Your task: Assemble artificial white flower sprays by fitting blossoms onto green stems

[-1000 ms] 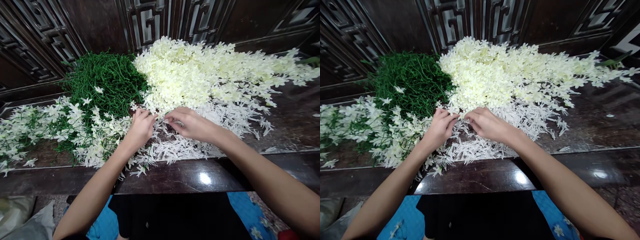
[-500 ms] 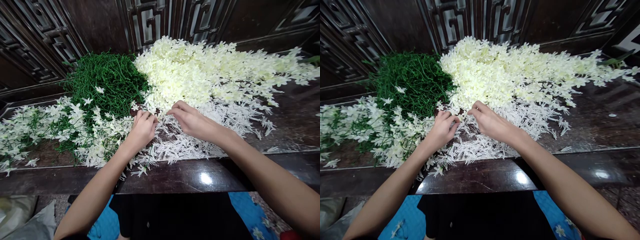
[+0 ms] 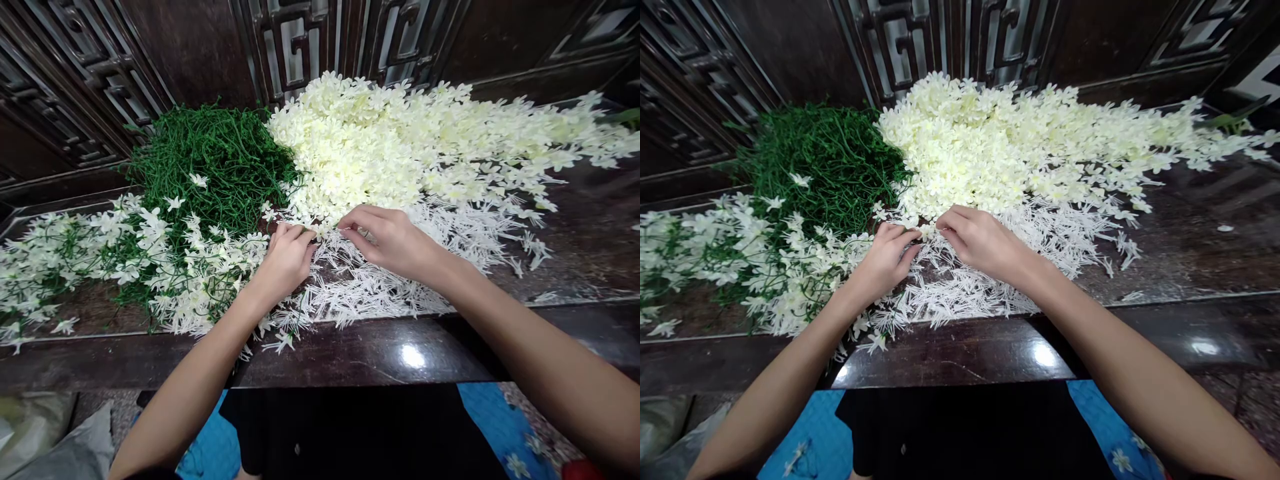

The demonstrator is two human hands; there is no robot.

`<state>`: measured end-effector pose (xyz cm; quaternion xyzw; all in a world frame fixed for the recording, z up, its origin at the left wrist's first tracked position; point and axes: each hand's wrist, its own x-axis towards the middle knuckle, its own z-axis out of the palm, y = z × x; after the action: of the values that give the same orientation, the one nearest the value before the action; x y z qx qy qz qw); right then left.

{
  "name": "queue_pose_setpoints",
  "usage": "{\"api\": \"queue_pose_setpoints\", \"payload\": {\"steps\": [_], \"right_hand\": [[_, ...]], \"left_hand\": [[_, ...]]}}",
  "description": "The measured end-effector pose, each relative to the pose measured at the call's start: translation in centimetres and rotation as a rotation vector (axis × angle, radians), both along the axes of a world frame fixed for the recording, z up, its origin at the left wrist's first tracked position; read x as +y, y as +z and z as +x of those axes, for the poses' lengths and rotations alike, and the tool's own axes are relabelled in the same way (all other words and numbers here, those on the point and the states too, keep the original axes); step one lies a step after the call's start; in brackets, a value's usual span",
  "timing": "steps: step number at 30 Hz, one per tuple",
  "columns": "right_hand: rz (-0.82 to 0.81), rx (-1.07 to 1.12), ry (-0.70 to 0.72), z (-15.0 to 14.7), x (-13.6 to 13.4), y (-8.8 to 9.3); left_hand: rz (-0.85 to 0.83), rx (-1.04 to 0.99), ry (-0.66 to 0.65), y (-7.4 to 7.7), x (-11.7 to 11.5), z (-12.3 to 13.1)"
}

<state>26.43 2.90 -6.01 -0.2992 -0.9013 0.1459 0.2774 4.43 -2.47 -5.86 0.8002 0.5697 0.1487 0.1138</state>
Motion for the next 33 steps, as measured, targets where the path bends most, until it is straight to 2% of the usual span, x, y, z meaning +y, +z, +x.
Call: {"api": "queue_pose_setpoints", "payload": {"steps": [5,10,19,24,27,33], "right_hand": [[0.023,0.021,-0.035,0.2,0.1,0.1],[0.005,0.011,-0.043,0.2,0.0,0.1],[0.074,0.087,0.014,0.3,0.1,-0.1],[0.054,0.166,0.029,0.0,-0.1,0.2],[-0.036,0.247,0.008,-0.1,-0.3,0.5],[-0.422,0.443,-0.023,-0.8,-1.0,1.4]], "left_hand": [[0.009,-0.003,-0.014,0.2,0.0,0.0],[0.029,-0.06,-0.09,-0.1,0.2,-0.1],[0.268,-0.183,-0.081,-0.7,0.7,-0.5],[0.353,-0.376,-0.039,-0.2,0.6,-0.4],[0.302,-0.517,0.0,0.4,0.3,-0.2],[0.092,-0.814,0.012,1.6,-0.2,0.4]]}}
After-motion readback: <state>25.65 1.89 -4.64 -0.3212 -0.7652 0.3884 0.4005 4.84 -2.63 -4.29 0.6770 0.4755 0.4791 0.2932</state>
